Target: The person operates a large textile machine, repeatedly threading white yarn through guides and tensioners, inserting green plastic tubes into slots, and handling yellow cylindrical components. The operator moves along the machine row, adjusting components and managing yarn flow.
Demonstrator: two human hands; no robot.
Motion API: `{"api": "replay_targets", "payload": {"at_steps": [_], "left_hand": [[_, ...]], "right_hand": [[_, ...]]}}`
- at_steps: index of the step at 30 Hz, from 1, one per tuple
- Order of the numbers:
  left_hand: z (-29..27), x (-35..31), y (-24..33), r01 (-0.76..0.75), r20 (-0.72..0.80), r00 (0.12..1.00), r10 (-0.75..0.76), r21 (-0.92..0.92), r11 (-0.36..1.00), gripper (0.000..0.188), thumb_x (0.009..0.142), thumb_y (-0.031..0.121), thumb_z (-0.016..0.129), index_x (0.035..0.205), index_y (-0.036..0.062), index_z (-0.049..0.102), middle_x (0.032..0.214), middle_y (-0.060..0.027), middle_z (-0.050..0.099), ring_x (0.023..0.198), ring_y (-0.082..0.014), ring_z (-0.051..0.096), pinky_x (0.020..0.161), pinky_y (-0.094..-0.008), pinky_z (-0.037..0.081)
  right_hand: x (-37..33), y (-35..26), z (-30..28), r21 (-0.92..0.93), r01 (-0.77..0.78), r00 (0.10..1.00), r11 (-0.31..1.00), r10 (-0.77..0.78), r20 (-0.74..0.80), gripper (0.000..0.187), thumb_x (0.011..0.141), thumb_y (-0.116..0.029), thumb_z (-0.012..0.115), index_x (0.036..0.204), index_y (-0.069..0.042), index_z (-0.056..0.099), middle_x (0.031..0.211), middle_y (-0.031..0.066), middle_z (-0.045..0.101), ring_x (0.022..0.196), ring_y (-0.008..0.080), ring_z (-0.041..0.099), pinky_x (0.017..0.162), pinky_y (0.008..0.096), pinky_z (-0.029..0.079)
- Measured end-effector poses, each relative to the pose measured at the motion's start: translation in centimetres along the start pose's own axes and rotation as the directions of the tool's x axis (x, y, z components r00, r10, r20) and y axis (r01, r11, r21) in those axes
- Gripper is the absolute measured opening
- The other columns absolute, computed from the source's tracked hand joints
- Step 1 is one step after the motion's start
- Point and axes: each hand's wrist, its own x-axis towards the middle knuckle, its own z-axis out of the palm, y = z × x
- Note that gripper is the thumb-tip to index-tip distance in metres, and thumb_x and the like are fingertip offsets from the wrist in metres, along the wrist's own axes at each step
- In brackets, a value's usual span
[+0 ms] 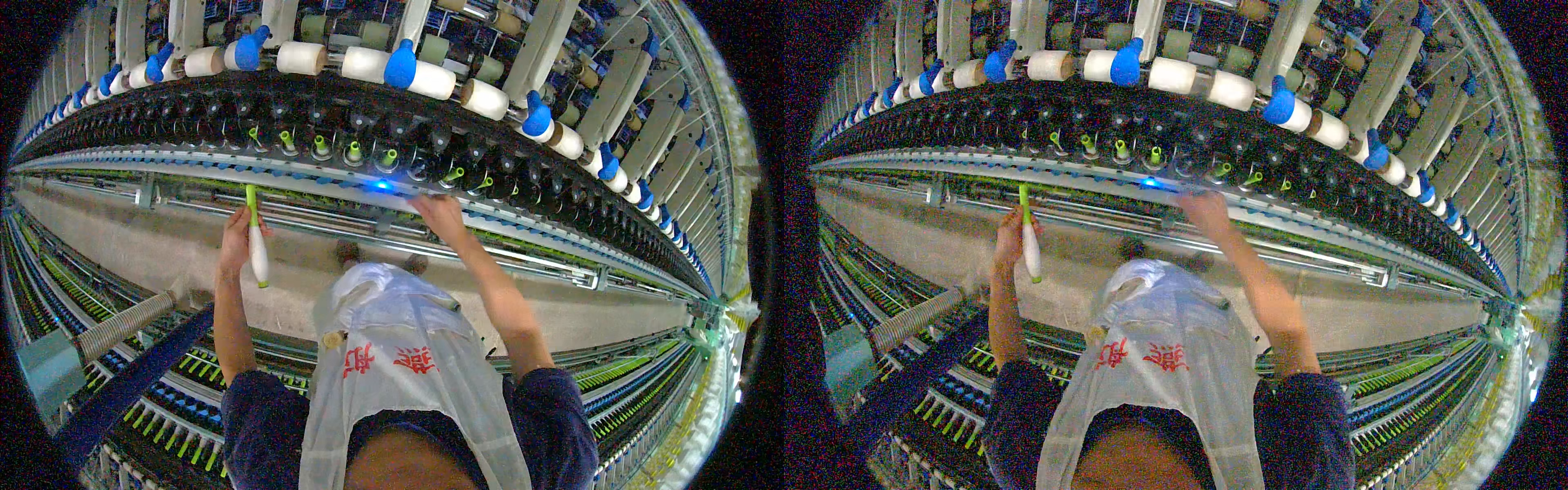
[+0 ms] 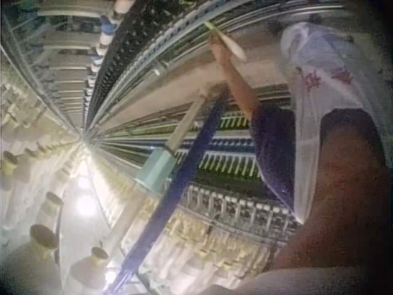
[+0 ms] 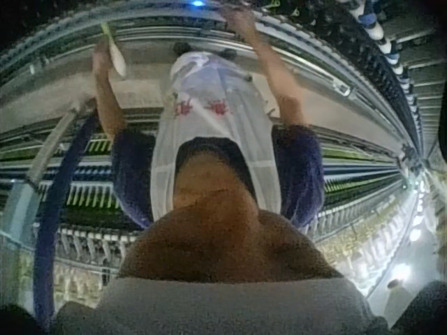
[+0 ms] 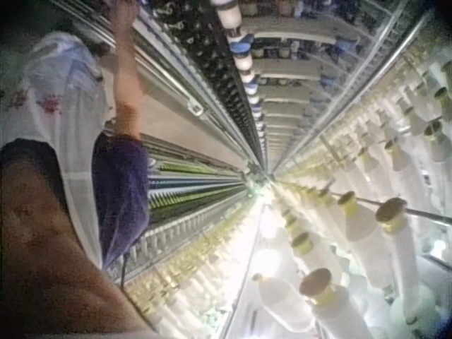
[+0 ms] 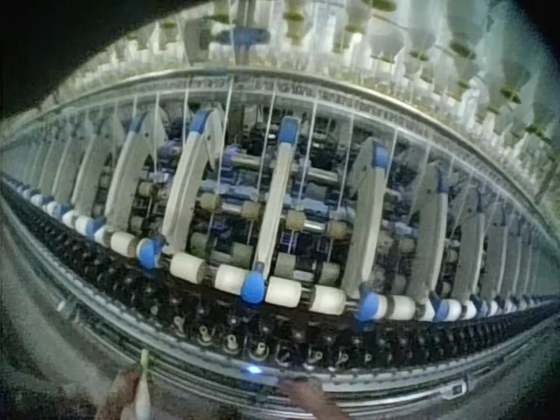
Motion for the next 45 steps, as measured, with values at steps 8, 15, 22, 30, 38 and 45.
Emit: {"api": "replay_targets", "payload": {"at_steps": [8,15,22,30,38,45], "left_hand": [[1.6,1.8,-1.3,-0.304,-0.007,0.953,0.304,0.002,0.953,0.020,0.095,0.030,0.049,0.097,0.0115,0.055,0.072,0.0007,0.052,0.056,-0.0071,0.047,0.049,-0.0223,0.040],[2.9,5.0,-4.9,-0.526,0.288,0.697,0.657,0.827,0.197,0.021,0.088,0.020,0.058,0.098,0.0018,0.054,0.081,-0.0138,0.058,0.074,-0.0300,0.057,0.063,-0.0383,0.044],[6.5,1.9,-4.9,-0.438,0.308,0.773,0.555,0.892,0.114,0.032,0.087,0.018,0.057,0.117,0.0069,0.050,0.098,-0.0195,0.061,0.079,-0.0373,0.061,0.064,-0.0431,0.049],[12.3,-0.7,-9.3,-0.719,0.507,0.628,0.591,0.668,0.191,0.034,0.083,0.009,0.062,0.114,0.0028,0.049,0.094,-0.0192,0.062,0.076,-0.0362,0.063,0.061,-0.0413,0.051],[13.3,-1.3,-8.5,-0.678,0.454,0.663,0.596,0.702,0.219,0.033,0.082,0.007,0.063,0.112,0.0008,0.050,0.100,-0.0187,0.062,0.082,-0.0353,0.063,0.064,-0.0389,0.052],[12.6,-1.5,-9.3,-0.634,0.415,0.691,0.591,0.741,0.220,0.033,0.082,0.007,0.062,0.111,0.0003,0.049,0.101,-0.0183,0.061,0.081,-0.0356,0.063,0.064,-0.0397,0.052]], "right_hand": [[3.6,-2.8,1.2,-0.028,-0.149,0.984,0.988,0.145,-0.103,0.042,0.085,-0.026,0.055,0.116,0.003,0.049,0.067,0.0209,0.062,0.062,0.0369,0.062,0.053,0.0459,0.050],[2.6,0.0,4.2,-0.070,-0.312,0.912,0.947,0.279,-0.300,0.020,0.078,-0.014,0.057,0.097,-0.008,0.054,0.058,0.0141,0.060,0.052,0.0328,0.060,0.047,0.0438,0.049],[0.2,-1.9,1.5,0.111,-0.225,0.705,0.968,0.240,-0.668,0.042,0.076,-0.009,0.069,0.115,-0.009,0.054,0.053,0.0040,0.055,0.043,0.0197,0.055,0.041,0.0305,0.042],[3.6,-2.8,-6.0,-0.108,-0.297,0.581,0.949,0.090,-0.809,0.018,0.076,-0.020,0.071,0.090,-0.010,0.066,0.055,0.0045,0.055,0.047,0.0174,0.055,0.041,0.0296,0.043],[3.7,-2.6,-3.2,0.452,-0.314,0.477,0.835,0.550,-0.685,0.027,0.081,-0.020,0.067,0.062,-0.003,0.057,0.051,0.0112,0.054,0.045,0.0261,0.054,0.043,0.0335,0.042],[-2.7,-2.8,1.1,0.222,-0.122,0.869,0.967,0.212,-0.448,0.018,0.083,-0.022,0.065,0.087,-0.005,0.063,0.049,0.0084,0.053,0.040,0.0220,0.050,0.041,0.0335,0.040]]}}
